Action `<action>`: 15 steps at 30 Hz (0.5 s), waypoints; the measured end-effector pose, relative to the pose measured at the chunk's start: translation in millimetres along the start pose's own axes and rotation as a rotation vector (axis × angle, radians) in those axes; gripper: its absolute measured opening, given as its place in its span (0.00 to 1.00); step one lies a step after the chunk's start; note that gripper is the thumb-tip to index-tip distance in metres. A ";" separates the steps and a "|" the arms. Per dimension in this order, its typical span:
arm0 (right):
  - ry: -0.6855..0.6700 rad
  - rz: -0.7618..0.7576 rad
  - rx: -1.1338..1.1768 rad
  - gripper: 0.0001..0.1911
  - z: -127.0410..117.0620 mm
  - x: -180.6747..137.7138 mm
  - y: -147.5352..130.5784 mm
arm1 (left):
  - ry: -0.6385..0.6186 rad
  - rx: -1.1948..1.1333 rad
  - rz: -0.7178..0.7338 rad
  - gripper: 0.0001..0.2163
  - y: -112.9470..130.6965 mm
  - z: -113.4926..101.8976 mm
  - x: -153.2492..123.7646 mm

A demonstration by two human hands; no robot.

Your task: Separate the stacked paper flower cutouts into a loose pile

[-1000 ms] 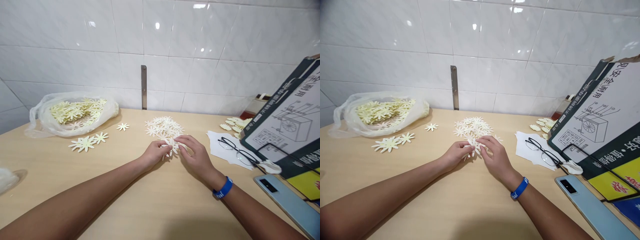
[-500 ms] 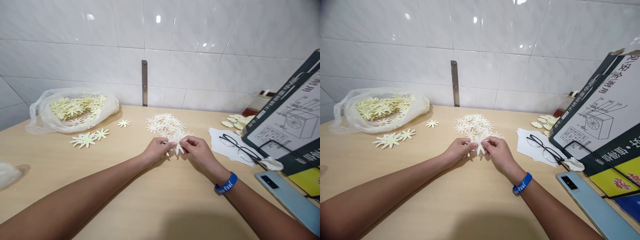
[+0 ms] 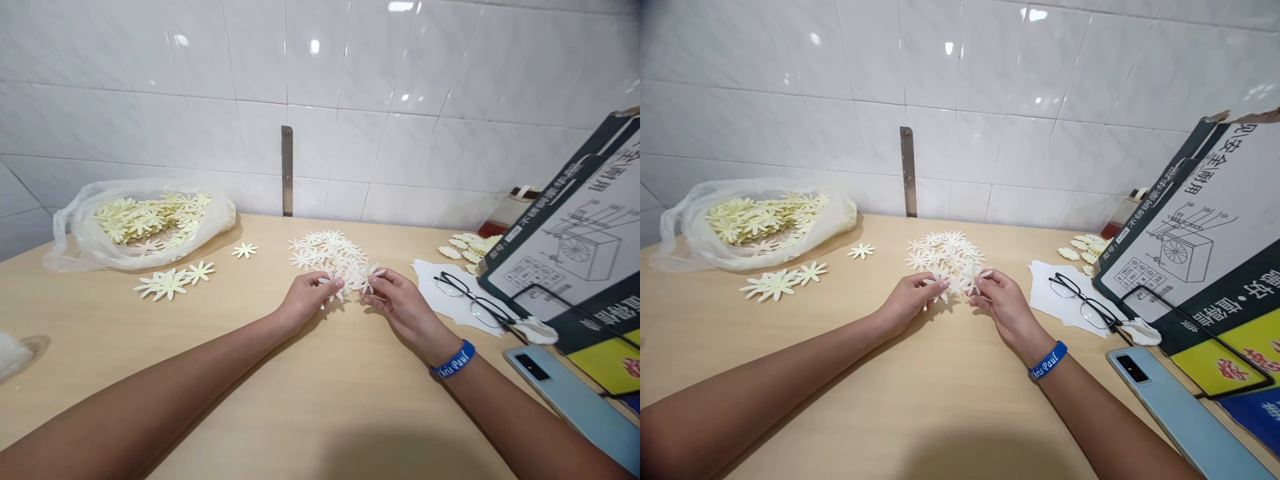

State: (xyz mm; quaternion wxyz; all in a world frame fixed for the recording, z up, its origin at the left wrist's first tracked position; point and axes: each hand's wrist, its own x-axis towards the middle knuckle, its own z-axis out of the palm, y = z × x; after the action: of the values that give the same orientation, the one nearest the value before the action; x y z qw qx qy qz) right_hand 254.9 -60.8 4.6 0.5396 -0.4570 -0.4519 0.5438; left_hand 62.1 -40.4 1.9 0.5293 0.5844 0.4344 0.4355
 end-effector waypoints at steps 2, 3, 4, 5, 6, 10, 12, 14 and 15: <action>-0.037 0.025 0.030 0.14 1.1 -0.8 0.2 | 0.055 0.059 0.051 0.17 0.2 -4.9 2.9; -0.043 0.037 0.037 0.14 1.5 -0.9 0.3 | 0.100 0.085 0.081 0.19 -0.4 -7.5 4.7; -0.043 0.052 0.039 0.15 1.8 -0.9 0.4 | 0.153 0.106 0.114 0.20 -1.3 -9.9 6.4; -0.042 0.069 0.035 0.15 1.7 -0.8 0.6 | 0.203 0.128 0.146 0.19 -2.5 -12.0 8.0; -0.040 0.083 0.025 0.16 1.5 -0.5 0.9 | 0.250 0.148 0.177 0.17 -3.6 -13.5 9.2; -0.040 0.102 -0.046 0.17 0.7 -0.6 2.4 | 0.265 0.223 0.285 0.10 -4.0 -12.2 7.0; -0.053 0.071 -0.073 0.19 1.9 -2.0 3.7 | 0.137 0.218 0.287 0.12 -1.7 -7.8 2.5; -0.081 0.025 -0.101 0.21 4.6 -4.2 5.4 | -0.047 0.181 0.228 0.13 0.9 -3.0 -2.4; -0.100 0.003 -0.115 0.22 6.4 -5.4 6.2 | -0.130 0.163 0.192 0.13 2.0 -0.9 -4.5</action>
State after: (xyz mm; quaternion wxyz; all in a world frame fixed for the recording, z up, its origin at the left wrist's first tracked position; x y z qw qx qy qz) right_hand 247.5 -66.2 -0.4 0.4883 -0.4601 -0.5082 0.5399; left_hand 60.2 -44.6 3.7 0.4629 0.6915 0.3751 0.4085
